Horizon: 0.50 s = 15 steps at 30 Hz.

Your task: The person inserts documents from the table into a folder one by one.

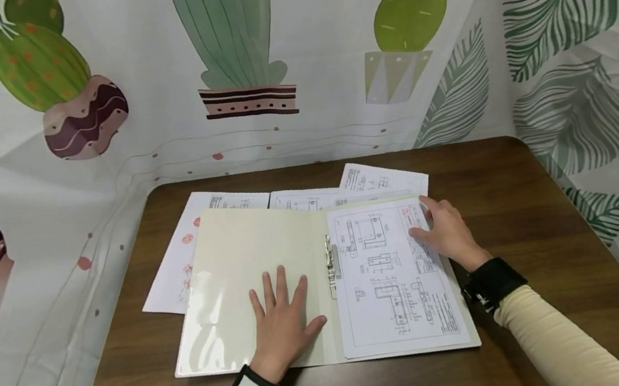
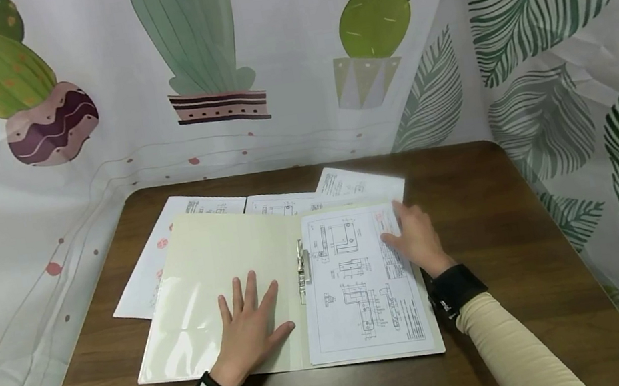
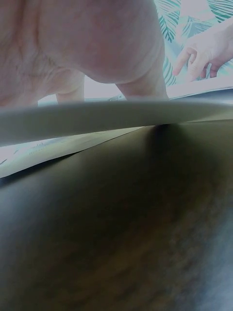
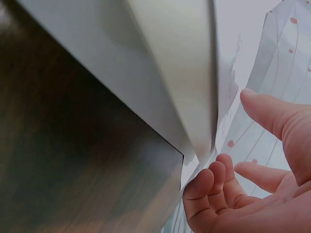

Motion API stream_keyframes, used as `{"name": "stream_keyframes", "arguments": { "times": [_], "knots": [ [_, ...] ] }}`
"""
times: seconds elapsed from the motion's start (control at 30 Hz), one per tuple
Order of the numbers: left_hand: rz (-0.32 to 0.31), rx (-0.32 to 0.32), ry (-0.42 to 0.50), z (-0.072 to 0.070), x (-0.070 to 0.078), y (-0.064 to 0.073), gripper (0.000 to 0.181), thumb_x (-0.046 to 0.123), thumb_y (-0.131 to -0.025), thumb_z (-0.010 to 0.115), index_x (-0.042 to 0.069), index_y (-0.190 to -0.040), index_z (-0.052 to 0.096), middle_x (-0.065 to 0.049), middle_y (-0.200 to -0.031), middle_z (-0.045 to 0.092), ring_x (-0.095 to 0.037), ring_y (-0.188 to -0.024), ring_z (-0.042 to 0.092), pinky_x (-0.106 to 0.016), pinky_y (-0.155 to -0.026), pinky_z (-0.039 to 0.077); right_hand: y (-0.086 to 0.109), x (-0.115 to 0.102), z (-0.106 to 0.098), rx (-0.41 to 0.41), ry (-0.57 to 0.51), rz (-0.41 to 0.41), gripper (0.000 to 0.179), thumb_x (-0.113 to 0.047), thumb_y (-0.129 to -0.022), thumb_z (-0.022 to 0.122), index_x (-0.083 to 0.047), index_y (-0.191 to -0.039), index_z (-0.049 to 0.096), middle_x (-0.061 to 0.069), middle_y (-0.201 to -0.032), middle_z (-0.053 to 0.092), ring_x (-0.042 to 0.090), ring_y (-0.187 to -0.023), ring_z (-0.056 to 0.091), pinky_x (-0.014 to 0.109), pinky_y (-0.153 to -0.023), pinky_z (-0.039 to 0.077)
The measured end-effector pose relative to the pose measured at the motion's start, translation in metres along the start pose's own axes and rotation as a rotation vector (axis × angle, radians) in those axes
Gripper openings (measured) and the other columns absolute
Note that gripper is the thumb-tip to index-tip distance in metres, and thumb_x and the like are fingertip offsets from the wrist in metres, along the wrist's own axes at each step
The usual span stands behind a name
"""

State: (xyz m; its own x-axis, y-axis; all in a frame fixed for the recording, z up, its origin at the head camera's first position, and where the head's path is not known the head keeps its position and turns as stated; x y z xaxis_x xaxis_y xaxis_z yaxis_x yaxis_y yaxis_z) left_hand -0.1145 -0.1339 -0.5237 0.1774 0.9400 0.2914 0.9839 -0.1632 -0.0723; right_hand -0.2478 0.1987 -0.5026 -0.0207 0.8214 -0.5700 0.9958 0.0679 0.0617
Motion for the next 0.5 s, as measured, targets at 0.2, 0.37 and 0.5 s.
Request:
{"name": "stream_keyframes", "arguments": {
  "times": [0.2, 0.37, 0.5],
  "knots": [
    [-0.004, -0.007, -0.003, 0.0, 0.0001, -0.0001, 0.083, 0.049, -0.082, 0.083, 0.008, -0.148, 0.056, -0.031, -0.162, 0.027, -0.057, -0.15, 0.014, -0.078, -0.113, 0.009, 0.0002, -0.0007, 0.0012, -0.022, -0.003, 0.014, 0.08, -0.021, -0.094, 0.076, 0.001, -0.158, 0.033, 0.025, -0.121, 0.05, 0.037, -0.102, 0.047, 0.042, -0.074, 0.043],
    [-0.008, -0.012, 0.001, -0.0001, 0.0002, -0.0001, 0.082, 0.048, -0.082, 0.084, 0.008, -0.148, 0.056, -0.031, -0.162, 0.027, -0.057, -0.15, 0.013, -0.078, -0.113, 0.009, 0.0005, 0.0004, 0.0007, -0.03, -0.008, 0.014, 0.079, -0.02, -0.094, 0.075, 0.0, -0.158, 0.033, 0.026, -0.122, 0.05, 0.037, -0.102, 0.048, 0.044, -0.077, 0.044],
    [-0.01, -0.014, 0.005, -0.0007, 0.0008, -0.0001, 0.082, 0.048, -0.082, 0.084, 0.008, -0.148, 0.055, -0.031, -0.162, 0.027, -0.057, -0.15, 0.013, -0.078, -0.113, 0.008, 0.0015, 0.001, 0.0005, -0.029, -0.008, 0.009, 0.078, -0.019, -0.094, 0.074, 0.001, -0.158, 0.034, 0.026, -0.123, 0.05, 0.037, -0.103, 0.048, 0.044, -0.077, 0.044]
  ]
}}
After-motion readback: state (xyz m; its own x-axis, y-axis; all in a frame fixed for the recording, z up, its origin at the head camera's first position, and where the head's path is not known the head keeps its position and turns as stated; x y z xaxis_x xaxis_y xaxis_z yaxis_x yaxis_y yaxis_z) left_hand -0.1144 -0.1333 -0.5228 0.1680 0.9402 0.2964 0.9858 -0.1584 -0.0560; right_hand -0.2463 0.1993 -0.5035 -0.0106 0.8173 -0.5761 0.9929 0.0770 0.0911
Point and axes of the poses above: each hand's wrist, its own y-axis away from the middle knuckle, its own z-axis out of the palm, x = y × z, the point moved 5 cm from there along -y, towards the middle knuckle
